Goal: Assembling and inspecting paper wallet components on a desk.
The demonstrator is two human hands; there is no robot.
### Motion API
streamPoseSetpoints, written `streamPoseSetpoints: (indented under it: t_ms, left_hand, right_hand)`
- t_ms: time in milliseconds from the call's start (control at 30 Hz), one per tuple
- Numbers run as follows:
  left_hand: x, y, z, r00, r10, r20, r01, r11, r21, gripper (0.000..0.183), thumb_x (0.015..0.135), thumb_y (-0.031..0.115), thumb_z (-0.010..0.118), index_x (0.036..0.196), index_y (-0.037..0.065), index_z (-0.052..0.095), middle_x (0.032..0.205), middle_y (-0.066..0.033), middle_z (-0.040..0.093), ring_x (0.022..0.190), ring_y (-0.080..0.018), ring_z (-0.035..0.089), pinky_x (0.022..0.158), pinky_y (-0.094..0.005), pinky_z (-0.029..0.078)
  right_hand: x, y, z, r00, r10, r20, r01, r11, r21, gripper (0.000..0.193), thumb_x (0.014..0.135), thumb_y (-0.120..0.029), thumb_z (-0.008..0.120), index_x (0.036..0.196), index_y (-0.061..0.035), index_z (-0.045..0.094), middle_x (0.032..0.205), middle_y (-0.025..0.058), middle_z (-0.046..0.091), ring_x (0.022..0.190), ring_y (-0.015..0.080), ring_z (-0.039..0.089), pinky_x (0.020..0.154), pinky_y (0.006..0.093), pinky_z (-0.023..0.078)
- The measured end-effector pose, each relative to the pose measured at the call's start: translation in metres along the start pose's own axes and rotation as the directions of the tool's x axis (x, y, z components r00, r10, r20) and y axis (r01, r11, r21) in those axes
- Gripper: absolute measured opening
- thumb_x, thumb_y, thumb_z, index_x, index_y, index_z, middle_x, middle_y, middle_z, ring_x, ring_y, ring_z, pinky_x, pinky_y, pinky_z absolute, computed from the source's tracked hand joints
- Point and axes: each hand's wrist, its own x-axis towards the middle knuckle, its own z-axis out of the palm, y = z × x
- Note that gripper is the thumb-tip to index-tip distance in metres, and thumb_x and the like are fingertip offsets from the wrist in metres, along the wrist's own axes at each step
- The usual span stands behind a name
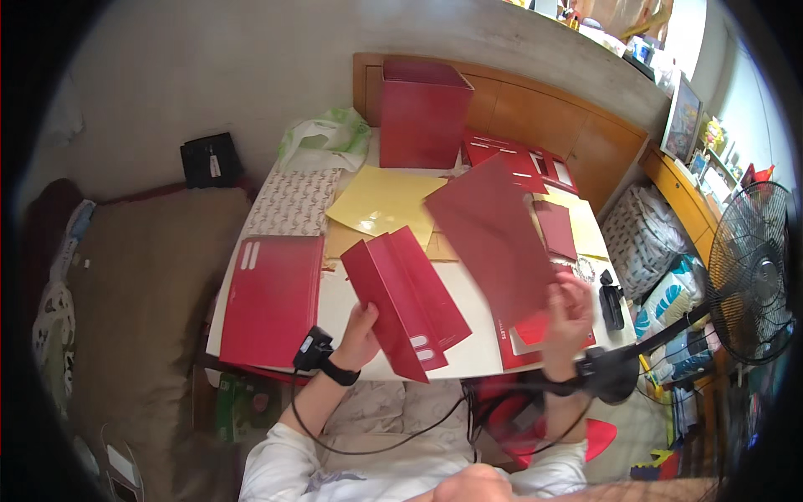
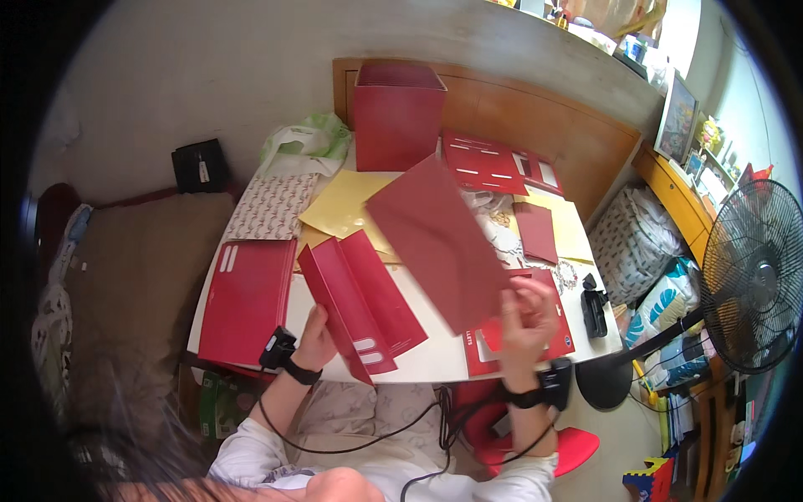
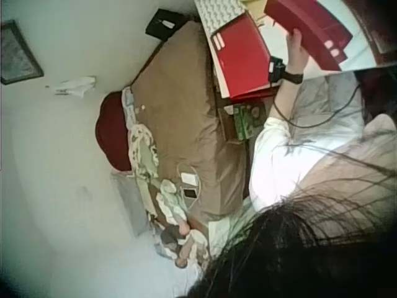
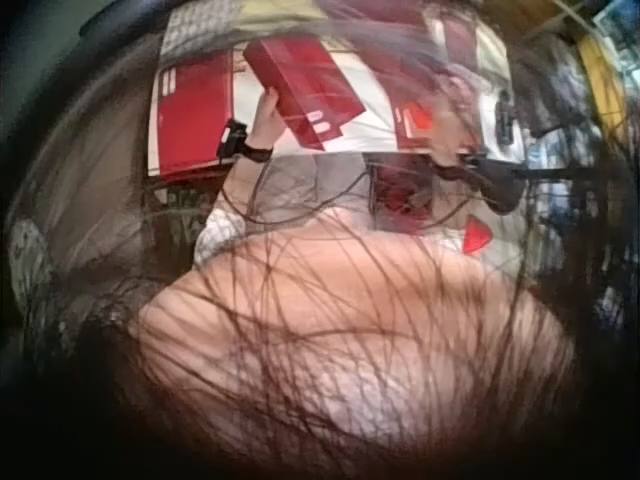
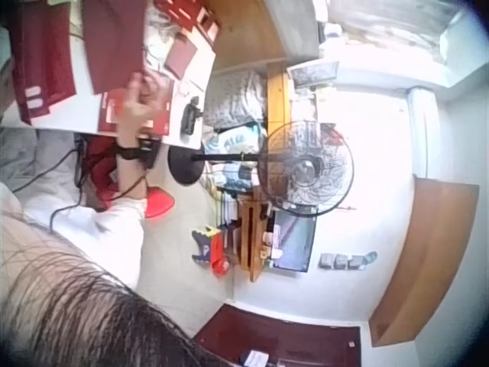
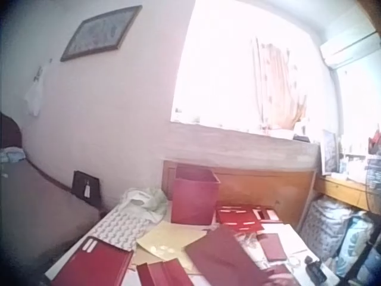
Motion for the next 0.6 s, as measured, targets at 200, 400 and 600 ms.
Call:
streamPoseSetpoints:
  t_ms: [200, 400, 600]
  left_hand:
    - [-0.01, -0.01, 0.014, 0.987, 0.158, -0.013, -0.158, 0.987, -0.03, 0.047, 0.088, 0.027, 0.057, 0.125, 0.002, 0.04, 0.122, -0.0072, 0.05, 0.112, -0.0171, 0.049, 0.094, -0.0335, 0.041]
    - [-0.011, 0.014, 0.035, 0.821, 0.568, 0.06, -0.445, 0.57, 0.691, 0.061, 0.081, 0.002, 0.061, 0.129, 0.003, 0.023, 0.12, -0.0135, 0.048, 0.101, -0.0176, 0.054, 0.087, -0.0306, 0.046]
    - [-0.012, 0.01, 0.029, 0.845, 0.488, 0.221, -0.47, 0.477, 0.743, 0.069, 0.077, 0.003, 0.066, 0.13, 0.001, 0.023, 0.122, -0.017, 0.043, 0.114, -0.0264, 0.045, 0.092, -0.037, 0.041]
  right_hand:
    - [-0.078, 0.025, 0.056, 0.997, 0.023, 0.072, -0.028, 0.997, 0.074, 0.018, 0.079, 0.003, 0.063, 0.095, -0.0011, 0.056, 0.09, 0.0063, 0.062, 0.074, 0.0084, 0.058, 0.066, 0.0216, 0.048]
    - [-0.082, 0.023, 0.056, 0.821, -0.151, 0.55, 0.062, 0.982, 0.176, 0.034, 0.08, 0.006, 0.055, 0.112, 0.001, 0.043, 0.109, 0.0151, 0.055, 0.096, 0.0183, 0.058, 0.084, 0.0301, 0.046]
    - [-0.066, 0.016, 0.082, 0.831, -0.053, 0.554, -0.208, 0.893, 0.398, 0.043, 0.083, -0.003, 0.057, 0.12, 0.0013, 0.034, 0.116, 0.0148, 0.05, 0.102, 0.017, 0.053, 0.088, 0.0287, 0.042]
